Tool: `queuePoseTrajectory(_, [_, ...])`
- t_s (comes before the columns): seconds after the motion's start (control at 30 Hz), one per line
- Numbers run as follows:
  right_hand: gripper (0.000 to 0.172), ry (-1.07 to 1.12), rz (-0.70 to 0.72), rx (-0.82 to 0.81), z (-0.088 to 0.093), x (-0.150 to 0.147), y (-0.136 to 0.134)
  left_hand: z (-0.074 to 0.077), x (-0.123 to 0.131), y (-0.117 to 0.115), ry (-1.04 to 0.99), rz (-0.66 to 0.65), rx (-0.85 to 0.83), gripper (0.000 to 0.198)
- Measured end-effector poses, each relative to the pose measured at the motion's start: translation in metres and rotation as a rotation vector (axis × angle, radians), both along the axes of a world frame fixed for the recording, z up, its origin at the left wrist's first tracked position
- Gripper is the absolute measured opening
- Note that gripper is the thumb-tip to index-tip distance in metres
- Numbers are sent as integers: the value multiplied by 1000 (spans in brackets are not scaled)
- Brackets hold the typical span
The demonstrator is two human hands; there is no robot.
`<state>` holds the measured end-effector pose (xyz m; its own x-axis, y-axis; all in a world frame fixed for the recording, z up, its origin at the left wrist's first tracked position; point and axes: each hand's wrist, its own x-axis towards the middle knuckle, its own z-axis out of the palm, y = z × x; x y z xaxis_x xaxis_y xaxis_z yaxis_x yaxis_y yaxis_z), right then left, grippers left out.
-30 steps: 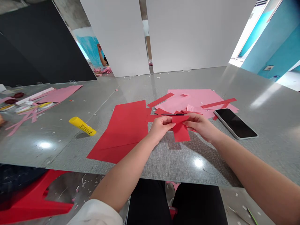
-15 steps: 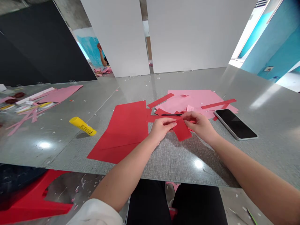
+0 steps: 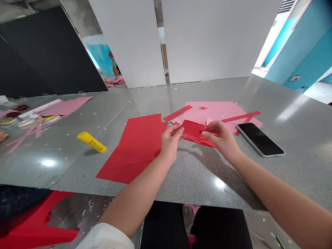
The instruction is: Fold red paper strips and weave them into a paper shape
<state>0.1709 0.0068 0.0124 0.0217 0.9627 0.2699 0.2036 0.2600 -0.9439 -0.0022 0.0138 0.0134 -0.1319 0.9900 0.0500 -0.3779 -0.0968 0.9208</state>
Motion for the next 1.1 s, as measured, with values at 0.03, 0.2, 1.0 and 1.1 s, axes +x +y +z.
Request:
queuePoseTrajectory(0.03, [28, 56, 52, -56, -1, 0, 0, 0, 0, 0, -10, -10, -8, 24])
queuePoseTrajectory(0.2, [30, 16, 90, -92, -1, 0, -2, -2, 1, 0, 41, -93, -45, 25])
queuePoseTrajectory(1.0, [21, -150, -144, 76, 8, 1, -7, 0, -1, -3, 369, -27, 159, 17])
queuePoseTrajectory(1.1, [20, -112, -132, 90, 9, 0, -7, -1, 0, -3, 325, -46, 108, 20])
